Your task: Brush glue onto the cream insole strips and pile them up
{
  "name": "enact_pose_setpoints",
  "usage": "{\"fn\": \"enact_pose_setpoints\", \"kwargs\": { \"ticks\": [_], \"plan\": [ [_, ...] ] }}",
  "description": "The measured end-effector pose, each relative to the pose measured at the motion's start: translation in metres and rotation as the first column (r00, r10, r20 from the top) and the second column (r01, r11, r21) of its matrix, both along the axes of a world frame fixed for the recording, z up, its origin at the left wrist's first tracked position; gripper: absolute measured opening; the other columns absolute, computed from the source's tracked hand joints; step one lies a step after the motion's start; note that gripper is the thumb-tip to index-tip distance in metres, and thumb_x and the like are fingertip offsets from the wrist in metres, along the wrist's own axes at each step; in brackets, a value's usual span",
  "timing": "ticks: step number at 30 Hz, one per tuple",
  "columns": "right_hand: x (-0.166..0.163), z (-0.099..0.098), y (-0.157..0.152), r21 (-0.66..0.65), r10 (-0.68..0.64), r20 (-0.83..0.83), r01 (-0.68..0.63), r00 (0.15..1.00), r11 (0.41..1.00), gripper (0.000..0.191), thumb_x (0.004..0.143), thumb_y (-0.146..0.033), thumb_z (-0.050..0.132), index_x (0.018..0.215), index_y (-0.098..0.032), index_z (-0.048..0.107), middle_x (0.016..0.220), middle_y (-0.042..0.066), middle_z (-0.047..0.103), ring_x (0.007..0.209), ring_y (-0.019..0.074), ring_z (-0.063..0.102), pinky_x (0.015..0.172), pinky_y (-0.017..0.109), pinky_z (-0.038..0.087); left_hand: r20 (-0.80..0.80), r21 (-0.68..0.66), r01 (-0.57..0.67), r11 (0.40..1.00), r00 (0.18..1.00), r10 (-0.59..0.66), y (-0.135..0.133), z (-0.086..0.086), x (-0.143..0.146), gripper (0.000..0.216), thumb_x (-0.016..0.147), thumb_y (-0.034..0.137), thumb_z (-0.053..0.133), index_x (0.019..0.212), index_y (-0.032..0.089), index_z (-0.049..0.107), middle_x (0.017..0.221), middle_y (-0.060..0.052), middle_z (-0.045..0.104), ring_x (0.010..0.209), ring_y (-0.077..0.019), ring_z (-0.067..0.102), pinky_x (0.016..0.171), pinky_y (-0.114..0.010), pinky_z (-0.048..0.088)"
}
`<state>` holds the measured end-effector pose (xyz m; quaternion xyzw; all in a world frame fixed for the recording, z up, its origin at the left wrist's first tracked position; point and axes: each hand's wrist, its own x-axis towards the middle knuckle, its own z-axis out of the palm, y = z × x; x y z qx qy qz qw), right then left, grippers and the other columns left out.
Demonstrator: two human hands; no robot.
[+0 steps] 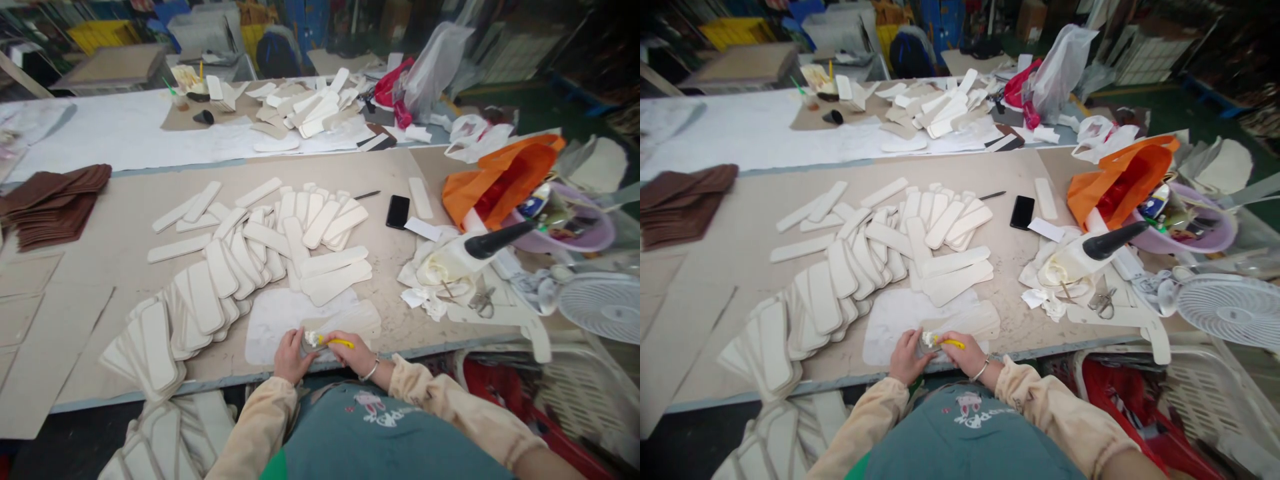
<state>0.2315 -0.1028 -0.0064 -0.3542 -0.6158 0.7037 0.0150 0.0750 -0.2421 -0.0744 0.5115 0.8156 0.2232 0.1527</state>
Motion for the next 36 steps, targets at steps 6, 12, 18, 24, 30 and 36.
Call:
{"fn": "enact_pose_setpoints", "kwargs": {
  "ticks": [6, 12, 18, 24, 30, 36],
  "plan": [
    [0.009, 0.006, 0.009, 0.128, -0.144, 0.056, 0.136, 0.988, 0.982, 0.022, 0.079, -0.027, 0.046, 0.091, -0.019, 0.063, 0.044, -0.007, 0.043, 0.037, 0.0072, 0.041, 0.038, 0.017, 0.034, -0.039, -0.001, 0.007, 1.0, 0.999, -0.007, -0.001, -0.003, -0.001, 0.068, 0.067, 0.046, 0.062, 0.126, 0.019, 0.042, 0.112, -0.01, 0.049, 0.104, -0.0234, 0.049, 0.088, -0.035, 0.044],
    [0.004, 0.01, 0.0, 0.032, -0.029, 0.01, 0.029, 1.0, 0.999, 0.023, 0.079, -0.027, 0.045, 0.093, -0.02, 0.062, 0.046, -0.007, 0.045, 0.037, 0.0071, 0.041, 0.037, 0.017, 0.035, -0.031, -0.017, -0.003, 1.0, 1.0, 0.002, 0.001, 0.0, 0.0, 0.07, 0.065, 0.048, 0.063, 0.125, 0.018, 0.042, 0.111, -0.011, 0.049, 0.104, -0.0233, 0.049, 0.087, -0.035, 0.045],
    [0.002, 0.007, -0.001, 0.114, 0.004, 0.045, -0.009, 0.999, 0.993, 0.021, 0.077, -0.023, 0.046, 0.088, -0.02, 0.064, 0.046, -0.007, 0.046, 0.038, 0.0071, 0.042, 0.039, 0.017, 0.035, -0.053, -0.014, 0.008, 1.0, 0.999, -0.009, 0.001, 0.0, 0.0, 0.068, 0.067, 0.047, 0.062, 0.125, 0.019, 0.042, 0.112, -0.011, 0.049, 0.104, -0.0237, 0.049, 0.087, -0.036, 0.045],
    [0.013, 0.009, 0.003, 0.073, -0.001, 0.06, -0.003, 0.998, 0.997, 0.023, 0.078, -0.024, 0.045, 0.093, -0.02, 0.063, 0.045, -0.007, 0.046, 0.037, 0.0073, 0.042, 0.038, 0.017, 0.035, -0.058, -0.019, 0.005, 1.0, 0.998, -0.006, 0.001, 0.0, 0.0, 0.066, 0.068, 0.044, 0.062, 0.125, 0.018, 0.042, 0.112, -0.011, 0.049, 0.105, -0.0237, 0.049, 0.087, -0.035, 0.045],
    [0.015, 0.006, 0.006, 0.156, 0.005, 0.029, -0.01, 1.0, 0.988, 0.021, 0.077, -0.021, 0.046, 0.086, -0.02, 0.065, 0.046, -0.007, 0.047, 0.042, 0.0073, 0.044, 0.043, 0.017, 0.036, -0.045, -0.02, 0.01, 1.0, 0.999, -0.011, 0.003, 0.001, -0.001, 0.065, 0.069, 0.044, 0.061, 0.126, 0.021, 0.041, 0.112, -0.01, 0.05, 0.104, -0.024, 0.05, 0.088, -0.037, 0.044],
    [0.029, 0.007, 0.021, 0.144, -0.17, 0.038, 0.163, 0.985, 0.976, 0.022, 0.077, -0.023, 0.046, 0.089, -0.019, 0.064, 0.044, -0.007, 0.045, 0.039, 0.0075, 0.042, 0.04, 0.017, 0.035, -0.061, -0.015, 0.009, 1.0, 0.998, -0.01, 0.004, 0.002, -0.001, 0.064, 0.069, 0.047, 0.06, 0.124, 0.02, 0.043, 0.111, -0.011, 0.05, 0.104, -0.0246, 0.05, 0.087, -0.038, 0.045]
  ]
}}
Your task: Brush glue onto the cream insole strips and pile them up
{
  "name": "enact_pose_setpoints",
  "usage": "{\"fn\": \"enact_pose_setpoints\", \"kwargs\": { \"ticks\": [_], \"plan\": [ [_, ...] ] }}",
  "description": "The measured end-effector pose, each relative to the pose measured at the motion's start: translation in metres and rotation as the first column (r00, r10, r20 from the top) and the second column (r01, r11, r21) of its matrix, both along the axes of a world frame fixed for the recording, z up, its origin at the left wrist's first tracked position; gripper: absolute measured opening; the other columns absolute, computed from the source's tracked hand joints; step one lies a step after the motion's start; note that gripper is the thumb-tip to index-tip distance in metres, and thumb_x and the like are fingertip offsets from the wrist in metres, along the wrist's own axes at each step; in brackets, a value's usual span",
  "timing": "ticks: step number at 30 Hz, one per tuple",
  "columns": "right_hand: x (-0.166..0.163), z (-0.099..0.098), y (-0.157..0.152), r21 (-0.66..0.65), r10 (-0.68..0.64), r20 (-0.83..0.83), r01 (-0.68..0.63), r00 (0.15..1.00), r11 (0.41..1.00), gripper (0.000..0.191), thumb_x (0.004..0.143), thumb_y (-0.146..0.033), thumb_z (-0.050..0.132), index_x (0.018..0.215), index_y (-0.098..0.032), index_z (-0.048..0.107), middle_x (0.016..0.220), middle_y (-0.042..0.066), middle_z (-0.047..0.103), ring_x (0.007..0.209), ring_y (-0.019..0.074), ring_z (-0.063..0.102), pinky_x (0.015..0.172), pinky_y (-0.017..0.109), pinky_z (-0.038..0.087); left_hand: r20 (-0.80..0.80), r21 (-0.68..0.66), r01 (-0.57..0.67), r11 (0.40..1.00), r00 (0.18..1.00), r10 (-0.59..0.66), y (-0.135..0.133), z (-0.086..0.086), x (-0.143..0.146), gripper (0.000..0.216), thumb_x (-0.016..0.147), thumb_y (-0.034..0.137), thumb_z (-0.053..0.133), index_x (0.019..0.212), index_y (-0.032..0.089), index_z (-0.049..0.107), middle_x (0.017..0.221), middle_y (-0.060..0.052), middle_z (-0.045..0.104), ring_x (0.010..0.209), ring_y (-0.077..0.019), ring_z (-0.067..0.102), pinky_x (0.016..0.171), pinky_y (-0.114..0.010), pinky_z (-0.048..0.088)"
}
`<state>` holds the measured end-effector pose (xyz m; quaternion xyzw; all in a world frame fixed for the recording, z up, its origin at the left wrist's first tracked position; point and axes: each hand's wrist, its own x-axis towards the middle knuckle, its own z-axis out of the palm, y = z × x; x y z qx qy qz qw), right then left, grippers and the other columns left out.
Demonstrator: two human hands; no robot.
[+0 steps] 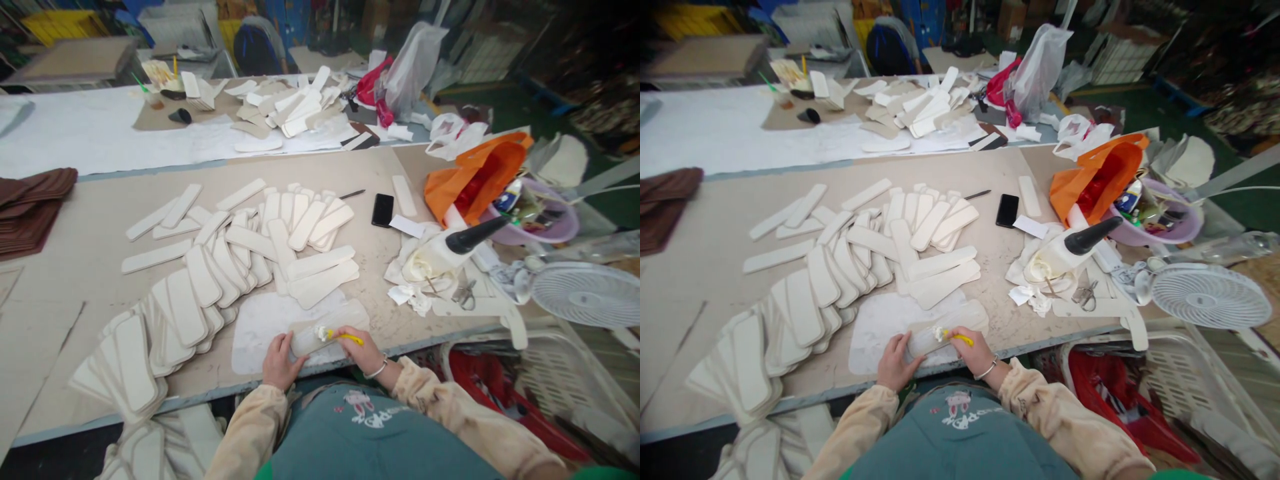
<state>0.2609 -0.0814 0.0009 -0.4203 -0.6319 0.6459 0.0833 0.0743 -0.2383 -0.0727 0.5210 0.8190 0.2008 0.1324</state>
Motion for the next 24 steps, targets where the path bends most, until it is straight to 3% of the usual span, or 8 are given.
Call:
{"fn": "enact_pose_setpoints", "kwargs": {
  "ticks": [3, 6, 12, 18, 21, 24],
  "plan": [
    [-0.012, -0.008, -0.007, -0.16, 0.017, -0.038, -0.023, 0.999, 0.987, 0.023, 0.076, -0.022, 0.046, 0.091, -0.019, 0.063, 0.044, -0.008, 0.045, 0.035, 0.0068, 0.041, 0.037, 0.017, 0.035, -0.015, -0.004, -0.009, 1.0, 1.0, 0.009, 0.001, 0.0, 0.001, 0.063, 0.068, 0.047, 0.061, 0.123, 0.019, 0.044, 0.109, -0.01, 0.05, 0.103, -0.0233, 0.05, 0.086, -0.036, 0.046],
    [-0.022, -0.016, -0.012, -0.197, 0.003, -0.027, -0.008, 1.0, 0.98, 0.023, 0.073, -0.02, 0.047, 0.09, -0.019, 0.063, 0.044, -0.008, 0.046, 0.034, 0.0062, 0.041, 0.035, 0.016, 0.035, -0.031, 0.001, -0.007, 1.0, 0.999, 0.007, 0.001, 0.001, 0.001, 0.063, 0.068, 0.047, 0.061, 0.122, 0.019, 0.045, 0.109, -0.01, 0.051, 0.101, -0.0227, 0.051, 0.085, -0.035, 0.046],
    [0.007, -0.012, 0.017, -0.076, -0.144, 0.066, 0.149, 0.987, 0.986, 0.025, 0.073, -0.025, 0.046, 0.089, -0.017, 0.063, 0.044, -0.008, 0.045, 0.035, 0.0062, 0.039, 0.035, 0.016, 0.035, -0.039, 0.007, 0.013, 1.0, 0.999, -0.013, 0.002, 0.001, 0.0, 0.062, 0.07, 0.048, 0.057, 0.123, 0.018, 0.045, 0.11, -0.011, 0.051, 0.102, -0.0235, 0.051, 0.086, -0.036, 0.046],
    [0.054, 0.003, 0.047, 0.162, -0.28, 0.098, 0.262, 0.955, 0.951, 0.028, 0.076, -0.033, 0.046, 0.09, -0.016, 0.062, 0.046, -0.007, 0.043, 0.041, 0.0089, 0.042, 0.04, 0.019, 0.036, -0.03, -0.009, -0.005, 1.0, 1.0, 0.005, 0.002, 0.0, 0.0, 0.062, 0.07, 0.049, 0.057, 0.124, 0.021, 0.045, 0.109, -0.01, 0.051, 0.101, -0.0237, 0.052, 0.085, -0.037, 0.047],
    [0.055, 0.007, 0.038, 0.167, -0.226, 0.061, 0.213, 0.972, 0.963, 0.027, 0.077, -0.032, 0.047, 0.091, -0.017, 0.063, 0.047, -0.007, 0.044, 0.042, 0.0096, 0.044, 0.043, 0.02, 0.037, -0.027, -0.02, 0.001, 1.0, 1.0, -0.001, 0.003, 0.001, 0.0, 0.062, 0.071, 0.049, 0.057, 0.123, 0.019, 0.045, 0.109, -0.01, 0.05, 0.101, -0.0234, 0.051, 0.086, -0.036, 0.046],
    [0.039, 0.005, 0.017, 0.031, -0.06, -0.006, 0.06, 0.998, 0.998, 0.025, 0.077, -0.027, 0.046, 0.092, -0.018, 0.064, 0.046, -0.006, 0.046, 0.042, 0.0092, 0.044, 0.043, 0.019, 0.037, -0.031, 0.0, 0.008, 1.0, 0.999, -0.008, 0.003, 0.0, 0.0, 0.06, 0.071, 0.048, 0.057, 0.123, 0.021, 0.045, 0.109, -0.01, 0.05, 0.101, -0.023, 0.051, 0.086, -0.036, 0.046]
  ]
}}
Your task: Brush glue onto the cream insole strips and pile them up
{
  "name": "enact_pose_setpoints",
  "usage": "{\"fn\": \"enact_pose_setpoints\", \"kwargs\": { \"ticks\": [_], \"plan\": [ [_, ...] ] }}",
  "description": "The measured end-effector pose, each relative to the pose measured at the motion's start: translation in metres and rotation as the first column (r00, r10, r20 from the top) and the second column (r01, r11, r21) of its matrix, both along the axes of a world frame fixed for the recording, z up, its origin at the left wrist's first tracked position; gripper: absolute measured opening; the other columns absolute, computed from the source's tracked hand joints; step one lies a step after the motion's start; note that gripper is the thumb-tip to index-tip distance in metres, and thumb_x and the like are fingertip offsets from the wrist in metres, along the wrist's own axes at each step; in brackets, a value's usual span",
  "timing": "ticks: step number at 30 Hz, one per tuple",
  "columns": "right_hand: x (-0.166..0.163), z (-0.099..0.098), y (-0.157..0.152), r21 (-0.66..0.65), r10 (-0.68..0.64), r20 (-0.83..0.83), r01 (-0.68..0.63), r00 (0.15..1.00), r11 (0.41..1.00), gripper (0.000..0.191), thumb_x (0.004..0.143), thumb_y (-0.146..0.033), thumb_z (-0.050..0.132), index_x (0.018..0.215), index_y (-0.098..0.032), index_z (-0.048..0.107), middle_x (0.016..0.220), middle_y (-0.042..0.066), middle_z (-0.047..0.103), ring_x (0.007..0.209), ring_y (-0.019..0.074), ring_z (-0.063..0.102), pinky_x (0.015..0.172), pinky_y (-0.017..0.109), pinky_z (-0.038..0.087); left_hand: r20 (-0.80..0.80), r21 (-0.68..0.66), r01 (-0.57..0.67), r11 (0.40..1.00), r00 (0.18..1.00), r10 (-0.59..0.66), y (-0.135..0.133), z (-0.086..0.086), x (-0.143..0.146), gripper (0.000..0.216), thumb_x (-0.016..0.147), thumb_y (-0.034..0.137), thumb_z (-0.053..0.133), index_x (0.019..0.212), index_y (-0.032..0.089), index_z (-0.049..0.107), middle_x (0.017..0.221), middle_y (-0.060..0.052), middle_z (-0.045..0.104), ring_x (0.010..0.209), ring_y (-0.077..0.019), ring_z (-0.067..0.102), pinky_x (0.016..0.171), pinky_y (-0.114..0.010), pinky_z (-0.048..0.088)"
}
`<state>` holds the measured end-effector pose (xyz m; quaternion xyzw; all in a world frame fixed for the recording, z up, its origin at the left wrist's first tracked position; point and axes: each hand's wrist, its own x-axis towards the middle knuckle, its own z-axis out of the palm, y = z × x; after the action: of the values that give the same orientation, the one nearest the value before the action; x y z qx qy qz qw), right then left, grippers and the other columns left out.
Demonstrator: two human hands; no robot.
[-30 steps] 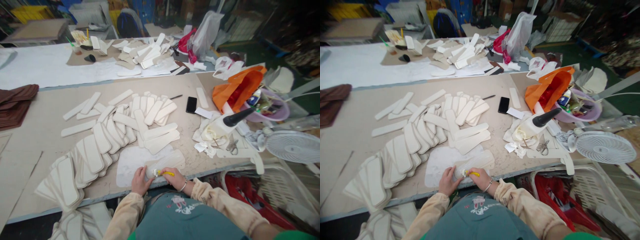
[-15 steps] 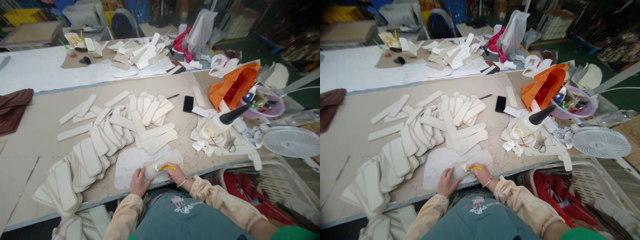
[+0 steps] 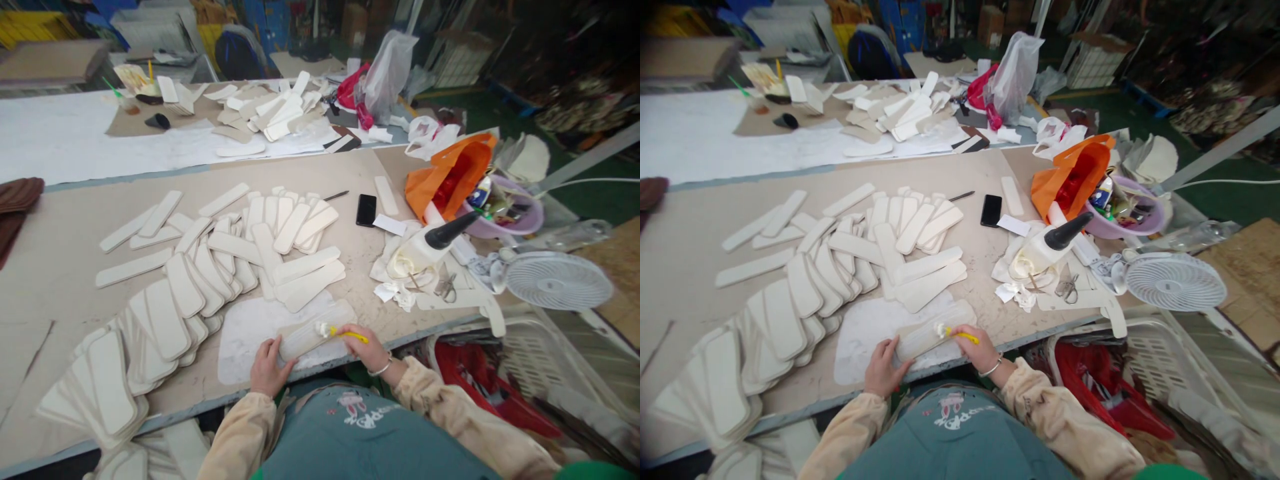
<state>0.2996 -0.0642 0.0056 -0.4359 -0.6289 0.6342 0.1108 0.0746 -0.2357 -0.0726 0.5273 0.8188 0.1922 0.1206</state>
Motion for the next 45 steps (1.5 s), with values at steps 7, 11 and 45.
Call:
{"fn": "enact_pose_setpoints", "kwargs": {
  "ticks": [7, 11, 45],
  "plan": [
    [-0.025, -0.013, -0.017, 0.009, 0.2, -0.043, -0.199, 0.979, 0.98, 0.023, 0.077, -0.023, 0.048, 0.09, -0.019, 0.066, 0.047, -0.006, 0.049, 0.044, 0.0088, 0.046, 0.047, 0.019, 0.039, 0.0, -0.016, 0.014, 1.0, 1.0, -0.014, 0.0, -0.001, -0.001, 0.061, 0.072, 0.048, 0.056, 0.125, 0.021, 0.042, 0.11, -0.009, 0.048, 0.101, -0.023, 0.05, 0.085, -0.036, 0.046],
    [0.003, -0.011, 0.009, 0.107, 0.079, 0.057, -0.085, 0.995, 0.991, 0.022, 0.076, -0.023, 0.048, 0.087, -0.018, 0.066, 0.048, -0.005, 0.049, 0.045, 0.0094, 0.047, 0.047, 0.019, 0.039, 0.015, -0.007, 0.013, 1.0, 1.0, -0.013, 0.0, 0.0, -0.001, 0.061, 0.071, 0.048, 0.057, 0.124, 0.021, 0.043, 0.109, -0.01, 0.048, 0.101, -0.0235, 0.05, 0.086, -0.037, 0.046],
    [0.065, 0.021, 0.012, 0.325, -0.239, -0.122, 0.267, 0.963, 0.907, 0.025, 0.084, -0.036, 0.046, 0.098, -0.021, 0.059, 0.055, 0.0, 0.052, 0.05, 0.0158, 0.051, 0.05, 0.028, 0.047, -0.099, 0.109, 0.018, 0.994, 0.995, -0.007, 0.043, 0.038, -0.031, 0.039, 0.081, 0.038, 0.047, 0.111, 0.016, 0.056, 0.096, -0.01, 0.057, 0.09, -0.0202, 0.056, 0.079, -0.034, 0.048]
  ]
}}
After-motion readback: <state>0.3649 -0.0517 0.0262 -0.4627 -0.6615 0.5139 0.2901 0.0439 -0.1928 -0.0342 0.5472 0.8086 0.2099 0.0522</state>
